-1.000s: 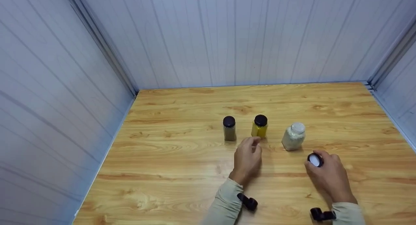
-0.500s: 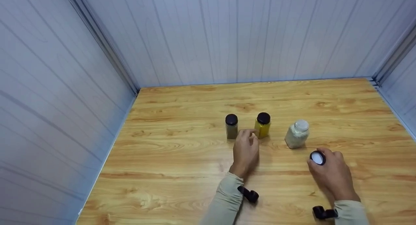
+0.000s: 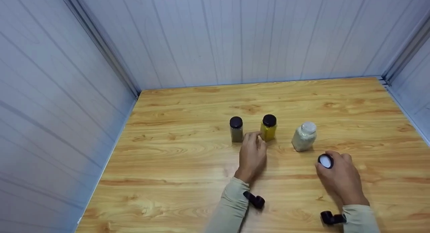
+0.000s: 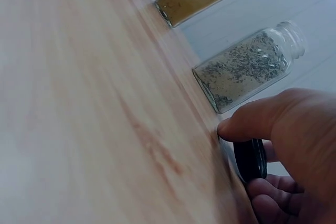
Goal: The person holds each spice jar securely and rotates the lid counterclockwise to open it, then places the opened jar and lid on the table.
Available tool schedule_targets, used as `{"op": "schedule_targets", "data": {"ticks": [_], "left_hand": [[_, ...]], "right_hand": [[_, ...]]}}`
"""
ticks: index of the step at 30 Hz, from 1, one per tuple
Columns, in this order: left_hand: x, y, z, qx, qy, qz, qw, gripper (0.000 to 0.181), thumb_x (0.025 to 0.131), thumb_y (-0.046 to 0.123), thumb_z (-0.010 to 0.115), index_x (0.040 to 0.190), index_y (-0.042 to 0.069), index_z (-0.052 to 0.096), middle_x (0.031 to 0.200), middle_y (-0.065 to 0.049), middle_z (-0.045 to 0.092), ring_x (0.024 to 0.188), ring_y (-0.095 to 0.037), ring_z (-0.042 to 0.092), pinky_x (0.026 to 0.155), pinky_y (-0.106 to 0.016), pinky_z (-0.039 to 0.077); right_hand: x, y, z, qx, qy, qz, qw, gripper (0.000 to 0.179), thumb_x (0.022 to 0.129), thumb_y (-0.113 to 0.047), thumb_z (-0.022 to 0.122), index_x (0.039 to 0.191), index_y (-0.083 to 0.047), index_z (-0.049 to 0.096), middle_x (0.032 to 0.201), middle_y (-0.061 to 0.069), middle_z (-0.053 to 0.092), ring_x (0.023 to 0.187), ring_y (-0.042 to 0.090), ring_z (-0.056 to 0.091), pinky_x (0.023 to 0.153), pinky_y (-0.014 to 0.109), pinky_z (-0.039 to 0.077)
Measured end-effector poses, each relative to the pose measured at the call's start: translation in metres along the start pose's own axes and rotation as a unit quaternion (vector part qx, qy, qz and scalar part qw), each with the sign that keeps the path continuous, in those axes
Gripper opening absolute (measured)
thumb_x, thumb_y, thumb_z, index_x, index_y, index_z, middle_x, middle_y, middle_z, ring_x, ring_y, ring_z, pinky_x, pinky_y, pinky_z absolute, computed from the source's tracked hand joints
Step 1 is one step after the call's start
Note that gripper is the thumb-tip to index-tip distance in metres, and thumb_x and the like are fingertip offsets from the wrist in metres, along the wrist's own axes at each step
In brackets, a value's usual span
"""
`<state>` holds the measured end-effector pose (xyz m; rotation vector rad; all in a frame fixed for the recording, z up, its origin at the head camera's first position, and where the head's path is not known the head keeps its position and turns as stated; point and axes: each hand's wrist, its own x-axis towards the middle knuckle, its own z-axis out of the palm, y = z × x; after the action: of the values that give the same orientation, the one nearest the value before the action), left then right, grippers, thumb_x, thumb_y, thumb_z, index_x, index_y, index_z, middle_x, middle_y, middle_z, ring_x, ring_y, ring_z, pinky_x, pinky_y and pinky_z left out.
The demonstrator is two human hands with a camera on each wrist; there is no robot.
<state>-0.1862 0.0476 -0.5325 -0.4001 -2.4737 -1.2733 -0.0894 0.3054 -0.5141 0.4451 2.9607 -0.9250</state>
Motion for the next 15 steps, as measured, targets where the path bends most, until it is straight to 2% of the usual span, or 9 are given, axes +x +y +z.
{"op": "schedule_targets", "data": {"ticks": [6, 15], "left_hand": [[0.0013, -0.0024, -0.0003, -0.023, -0.004, -0.008, 0.9997, 0.032, 0.092, 0.01, 0.064, 0.124, 0.004, 0.065, 0.116, -0.011, 0.061, 0.102, -0.018, 0.059, 0.088, -0.032, 0.051], [0.0099, -0.0023, 0.0023, -0.071, -0.02, -0.051, 0.996, 0.048, 0.093, 0.014, 0.065, 0.139, 0.004, 0.055, 0.129, -0.011, 0.058, 0.116, -0.02, 0.058, 0.097, -0.034, 0.048]], "right_hand": [[-0.0009, -0.0007, 0.0019, -0.002, -0.003, 0.006, 1.0, 0.074, 0.092, -0.044, 0.067, 0.145, 0.002, 0.044, 0.119, 0.029, 0.041, 0.098, 0.046, 0.054, 0.078, 0.057, 0.045], [-0.0002, 0.0006, 0.003, 0.001, 0.01, -0.007, 0.9999, 0.074, 0.092, -0.046, 0.067, 0.145, 0.001, 0.046, 0.115, 0.026, 0.044, 0.094, 0.041, 0.055, 0.074, 0.054, 0.045]]}}
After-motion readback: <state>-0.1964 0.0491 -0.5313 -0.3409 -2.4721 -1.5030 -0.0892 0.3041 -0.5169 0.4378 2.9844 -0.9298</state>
